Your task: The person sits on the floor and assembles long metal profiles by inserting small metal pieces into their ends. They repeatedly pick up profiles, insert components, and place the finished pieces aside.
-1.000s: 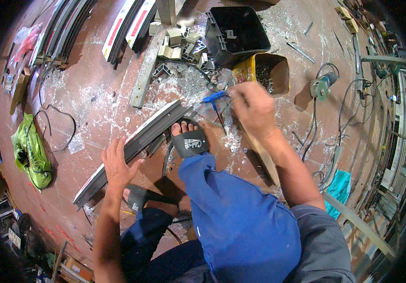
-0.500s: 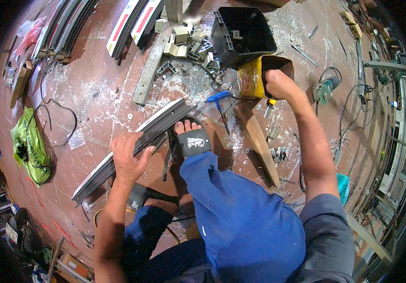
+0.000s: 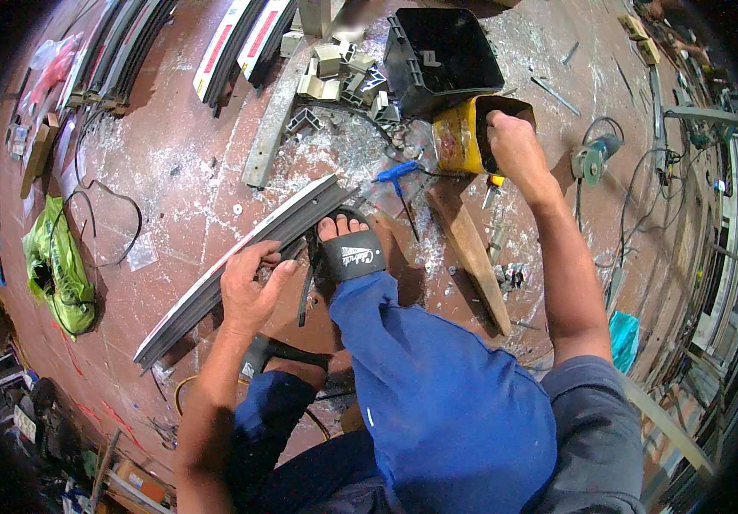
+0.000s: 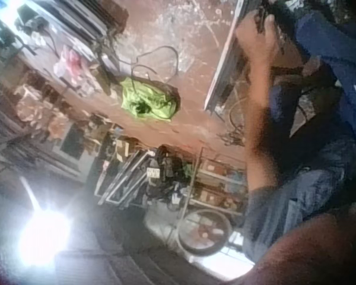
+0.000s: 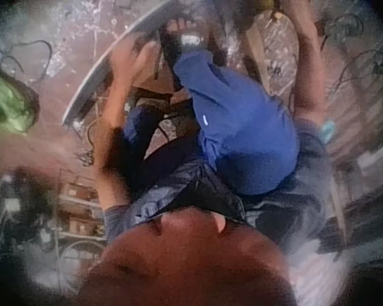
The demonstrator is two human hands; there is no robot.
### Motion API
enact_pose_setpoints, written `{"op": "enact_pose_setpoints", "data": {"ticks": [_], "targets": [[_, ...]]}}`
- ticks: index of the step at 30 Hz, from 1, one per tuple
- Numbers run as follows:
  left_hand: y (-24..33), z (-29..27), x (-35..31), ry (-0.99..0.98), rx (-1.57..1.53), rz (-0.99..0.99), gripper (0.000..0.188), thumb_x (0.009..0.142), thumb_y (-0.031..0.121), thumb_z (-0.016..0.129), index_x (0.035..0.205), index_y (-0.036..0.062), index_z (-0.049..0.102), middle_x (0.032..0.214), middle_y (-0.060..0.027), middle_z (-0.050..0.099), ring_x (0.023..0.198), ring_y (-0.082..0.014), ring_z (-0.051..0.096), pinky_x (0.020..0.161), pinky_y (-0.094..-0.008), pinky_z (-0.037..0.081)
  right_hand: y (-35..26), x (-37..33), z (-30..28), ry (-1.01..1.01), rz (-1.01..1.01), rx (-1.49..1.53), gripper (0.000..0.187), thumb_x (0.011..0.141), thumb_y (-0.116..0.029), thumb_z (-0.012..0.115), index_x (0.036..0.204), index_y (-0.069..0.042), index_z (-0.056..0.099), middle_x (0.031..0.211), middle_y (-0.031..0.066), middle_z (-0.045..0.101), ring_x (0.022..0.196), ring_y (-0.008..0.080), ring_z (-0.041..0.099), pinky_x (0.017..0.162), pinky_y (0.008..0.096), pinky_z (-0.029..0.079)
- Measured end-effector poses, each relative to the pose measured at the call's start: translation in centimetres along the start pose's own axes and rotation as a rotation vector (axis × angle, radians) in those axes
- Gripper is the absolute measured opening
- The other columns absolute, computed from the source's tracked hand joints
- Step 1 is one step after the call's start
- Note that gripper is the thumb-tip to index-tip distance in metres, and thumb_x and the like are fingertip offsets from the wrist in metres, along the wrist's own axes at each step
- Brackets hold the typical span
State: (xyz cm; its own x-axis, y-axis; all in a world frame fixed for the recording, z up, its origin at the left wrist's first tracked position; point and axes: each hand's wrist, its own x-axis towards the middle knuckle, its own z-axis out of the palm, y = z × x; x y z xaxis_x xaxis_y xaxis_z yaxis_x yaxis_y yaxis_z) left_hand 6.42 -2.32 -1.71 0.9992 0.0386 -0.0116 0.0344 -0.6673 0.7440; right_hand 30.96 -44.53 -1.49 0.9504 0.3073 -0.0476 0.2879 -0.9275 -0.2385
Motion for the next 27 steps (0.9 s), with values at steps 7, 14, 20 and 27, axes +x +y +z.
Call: {"op": "enact_pose_setpoints", "data": {"ticks": [7, 14, 20, 27], "targets": [[2.4, 3.3, 0.3, -0.025, -0.703, -0.424, 0.028, 0.103, 0.026, 0.075, 0.115, 0.0002, 0.077, 0.097, -0.0061, 0.078, 0.084, -0.0122, 0.072, 0.071, -0.0279, 0.055, -8.9, -5.2, -2.6, 0.161, 0.349, 0.827, 0.023, 0.093, -0.018, 0.081, 0.103, 0.0, 0.073, 0.09, 0.0111, 0.075, 0.08, 0.0155, 0.071, 0.072, 0.0328, 0.055], [8.3, 7.1, 1.5, -0.195, -1.62, -0.855, 0.026, 0.111, 0.026, 0.063, 0.123, 0.0039, 0.069, 0.113, -0.0073, 0.074, 0.09, -0.0177, 0.073, 0.077, -0.034, 0.059, -18.2, -11.1, 2.5, -0.113, -0.154, 0.969, 0.027, 0.088, -0.023, 0.09, 0.095, -0.005, 0.071, 0.089, 0.0061, 0.068, 0.081, 0.0159, 0.065, 0.07, 0.0326, 0.052], [6.0, 8.3, 0.1, -0.202, -1.801, -0.854, 0.016, 0.108, 0.016, 0.068, 0.116, 0.0025, 0.07, 0.1, -0.0071, 0.074, 0.087, -0.0176, 0.072, 0.077, -0.0346, 0.062, -18.0, -11.3, 3.8, -0.262, 0.011, 1.287, 0.022, 0.094, -0.02, 0.083, 0.099, -0.002, 0.07, 0.093, 0.0115, 0.071, 0.082, 0.0224, 0.071, 0.071, 0.0385, 0.054], [2.8, 8.7, -0.4, -0.112, -1.834, -0.81, 0.02, 0.106, 0.018, 0.071, 0.117, 0.001, 0.07, 0.093, -0.0079, 0.073, 0.079, -0.0175, 0.071, 0.074, -0.0326, 0.063, -13.1, -9.7, 7.9, -0.49, 0.256, 0.239, 0.03, 0.101, -0.021, 0.067, 0.116, 0.004, 0.062, 0.096, 0.0325, 0.073, 0.096, 0.0529, 0.071, 0.08, 0.0565, 0.056]]}}
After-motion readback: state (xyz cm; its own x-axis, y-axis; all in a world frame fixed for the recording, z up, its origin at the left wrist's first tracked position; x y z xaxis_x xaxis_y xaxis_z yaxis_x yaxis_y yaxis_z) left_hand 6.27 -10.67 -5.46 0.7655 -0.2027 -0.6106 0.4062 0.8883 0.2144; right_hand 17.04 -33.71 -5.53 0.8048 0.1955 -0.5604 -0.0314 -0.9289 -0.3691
